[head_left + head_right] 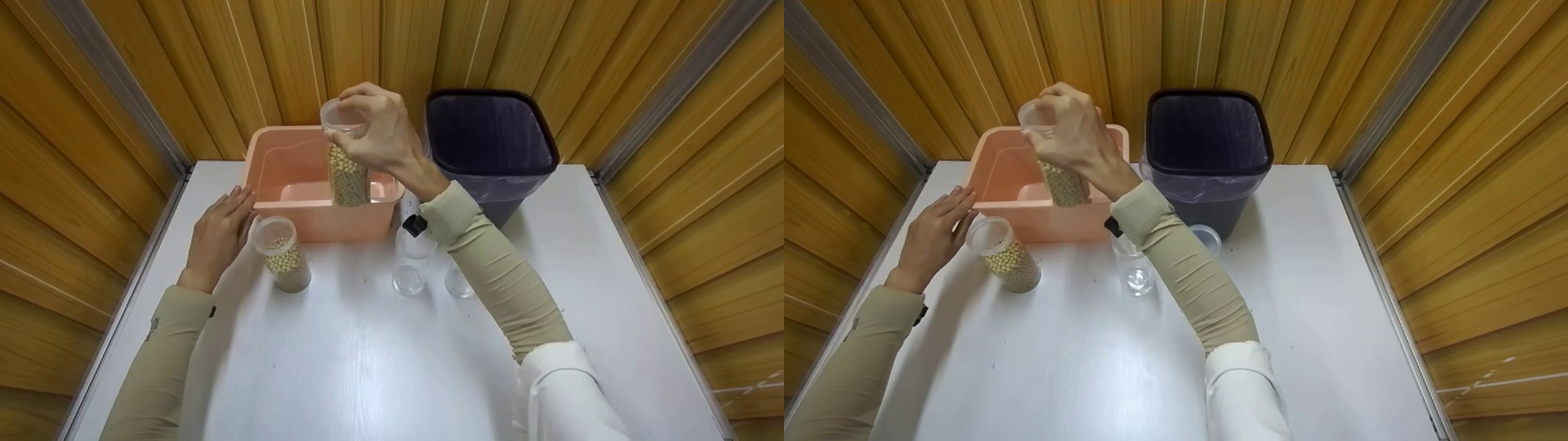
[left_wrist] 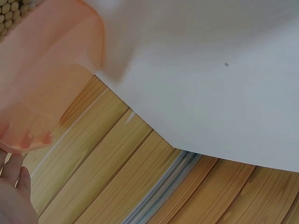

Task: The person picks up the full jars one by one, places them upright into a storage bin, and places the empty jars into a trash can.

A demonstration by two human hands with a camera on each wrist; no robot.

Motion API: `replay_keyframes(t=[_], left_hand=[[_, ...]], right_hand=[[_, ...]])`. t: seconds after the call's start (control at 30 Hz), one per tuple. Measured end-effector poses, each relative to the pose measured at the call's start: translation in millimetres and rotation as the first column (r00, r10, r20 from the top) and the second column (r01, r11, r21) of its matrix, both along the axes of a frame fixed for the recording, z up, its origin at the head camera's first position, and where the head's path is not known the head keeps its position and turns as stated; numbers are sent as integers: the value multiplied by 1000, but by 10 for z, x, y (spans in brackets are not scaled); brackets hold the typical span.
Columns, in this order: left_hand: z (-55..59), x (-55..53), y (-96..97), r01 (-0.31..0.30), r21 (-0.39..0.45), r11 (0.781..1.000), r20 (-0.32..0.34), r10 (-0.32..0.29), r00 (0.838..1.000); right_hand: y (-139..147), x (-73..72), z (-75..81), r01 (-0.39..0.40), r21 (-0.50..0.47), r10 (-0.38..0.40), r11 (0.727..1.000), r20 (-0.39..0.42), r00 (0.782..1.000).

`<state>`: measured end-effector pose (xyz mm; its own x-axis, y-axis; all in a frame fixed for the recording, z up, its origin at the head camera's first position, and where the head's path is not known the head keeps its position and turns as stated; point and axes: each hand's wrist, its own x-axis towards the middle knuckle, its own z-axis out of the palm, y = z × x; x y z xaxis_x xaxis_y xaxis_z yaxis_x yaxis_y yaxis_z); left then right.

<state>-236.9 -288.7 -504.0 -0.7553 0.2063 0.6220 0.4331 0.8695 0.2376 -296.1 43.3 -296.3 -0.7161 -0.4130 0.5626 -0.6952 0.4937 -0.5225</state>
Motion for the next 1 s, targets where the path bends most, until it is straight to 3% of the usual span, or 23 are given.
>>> replay_keyframes(t=[0.33,1.0], left_hand=[[12,-6,30,12,5,1000,-1,-12,1000],[-16,-1,55,9,7,1000,2,-9,1000]], right_hand=[[-14,-114,1,54,30,-55,998,42,998],[-82,-387,-244,137,-9,-136,990,65,989]])
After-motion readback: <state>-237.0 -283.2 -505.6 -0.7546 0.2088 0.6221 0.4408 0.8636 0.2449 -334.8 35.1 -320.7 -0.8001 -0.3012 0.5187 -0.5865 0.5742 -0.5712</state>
